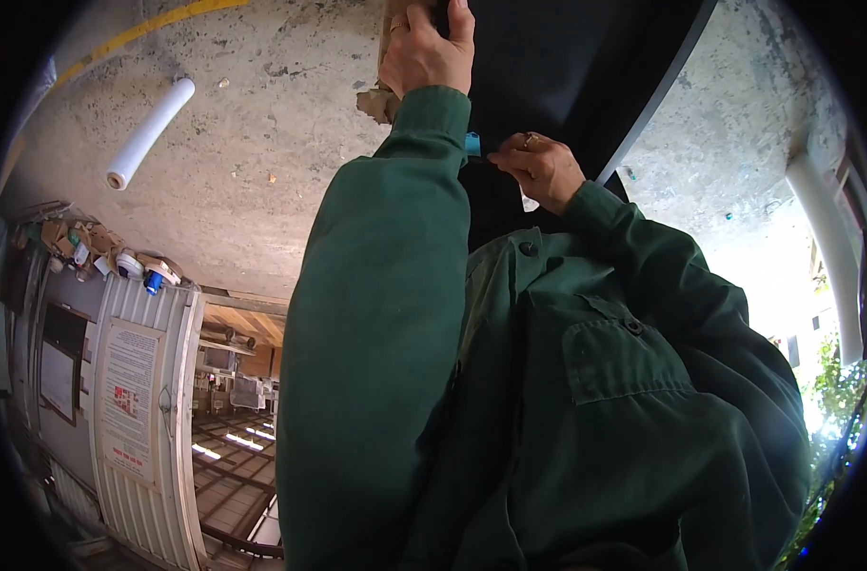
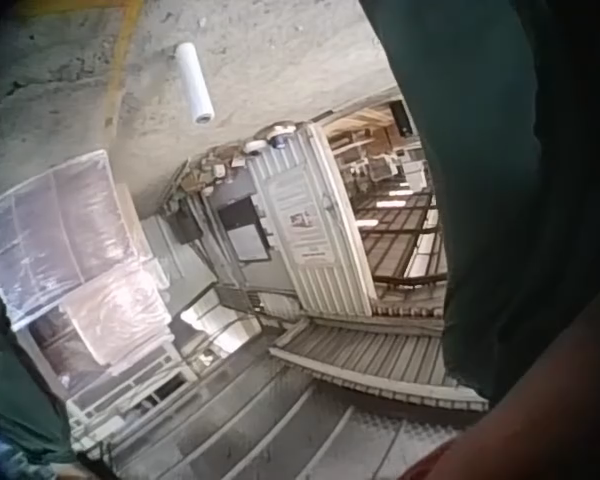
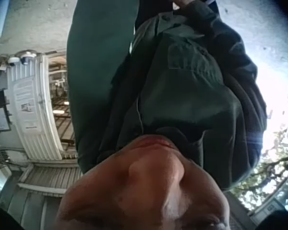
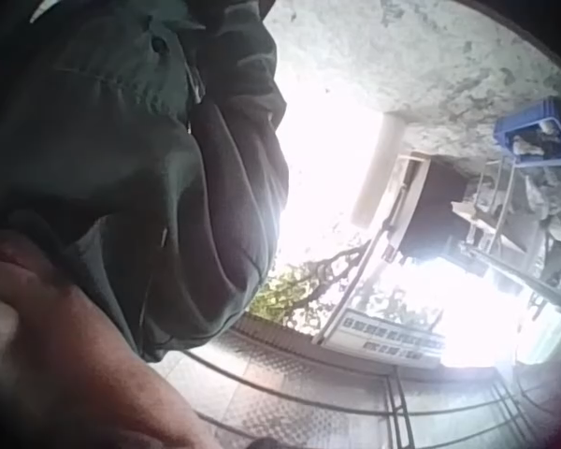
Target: Peeling and applying stickers and adhesive tape to black furniture panels in a manufacturing environment.
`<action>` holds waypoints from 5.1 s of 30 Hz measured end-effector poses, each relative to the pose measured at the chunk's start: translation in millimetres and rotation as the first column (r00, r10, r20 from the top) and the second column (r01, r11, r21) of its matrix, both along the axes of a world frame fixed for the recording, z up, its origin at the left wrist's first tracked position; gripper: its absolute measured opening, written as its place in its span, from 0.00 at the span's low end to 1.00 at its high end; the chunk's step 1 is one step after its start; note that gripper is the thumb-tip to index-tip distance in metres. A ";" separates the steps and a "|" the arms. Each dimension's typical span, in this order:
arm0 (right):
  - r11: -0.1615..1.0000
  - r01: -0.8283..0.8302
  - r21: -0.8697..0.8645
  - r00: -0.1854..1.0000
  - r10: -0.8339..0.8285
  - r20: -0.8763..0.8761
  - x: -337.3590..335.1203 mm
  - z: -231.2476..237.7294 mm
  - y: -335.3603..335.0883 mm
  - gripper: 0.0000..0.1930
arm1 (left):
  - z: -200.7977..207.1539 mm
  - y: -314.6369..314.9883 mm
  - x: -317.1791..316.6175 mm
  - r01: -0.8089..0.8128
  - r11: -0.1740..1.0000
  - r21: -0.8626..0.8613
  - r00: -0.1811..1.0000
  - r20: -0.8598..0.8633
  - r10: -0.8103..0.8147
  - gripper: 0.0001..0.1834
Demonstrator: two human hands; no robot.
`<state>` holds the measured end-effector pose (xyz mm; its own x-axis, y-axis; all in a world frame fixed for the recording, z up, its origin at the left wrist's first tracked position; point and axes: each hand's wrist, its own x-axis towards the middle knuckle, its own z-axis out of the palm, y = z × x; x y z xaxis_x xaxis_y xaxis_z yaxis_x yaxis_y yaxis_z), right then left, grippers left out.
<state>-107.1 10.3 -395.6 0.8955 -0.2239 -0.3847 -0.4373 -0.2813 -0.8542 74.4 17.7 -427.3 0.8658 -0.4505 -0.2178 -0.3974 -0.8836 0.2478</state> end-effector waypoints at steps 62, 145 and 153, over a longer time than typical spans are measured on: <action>0.808 0.085 0.583 0.876 0.218 -0.430 31.4 -38.3 -24.0 0.09 | -5.4 3.0 -3.9 0.062 0.997 -0.042 0.986 0.159 -0.054 0.24; 0.985 0.131 0.113 0.984 -0.143 0.105 9.6 -21.6 15.0 0.05 | 4.0 -4.1 -6.5 0.069 0.993 -0.097 0.992 0.109 -0.058 0.23; 0.987 0.119 0.109 0.983 -0.133 0.128 9.5 -22.3 12.2 0.05 | 6.7 -5.3 -6.7 0.052 0.996 -0.079 0.995 0.084 -0.046 0.24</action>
<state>-97.6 22.4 -417.9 0.9076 -0.3044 -0.2891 -0.3432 -0.1412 -0.9286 67.6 12.4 -420.6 0.8557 -0.5060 -0.1086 -0.4615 -0.8410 0.2824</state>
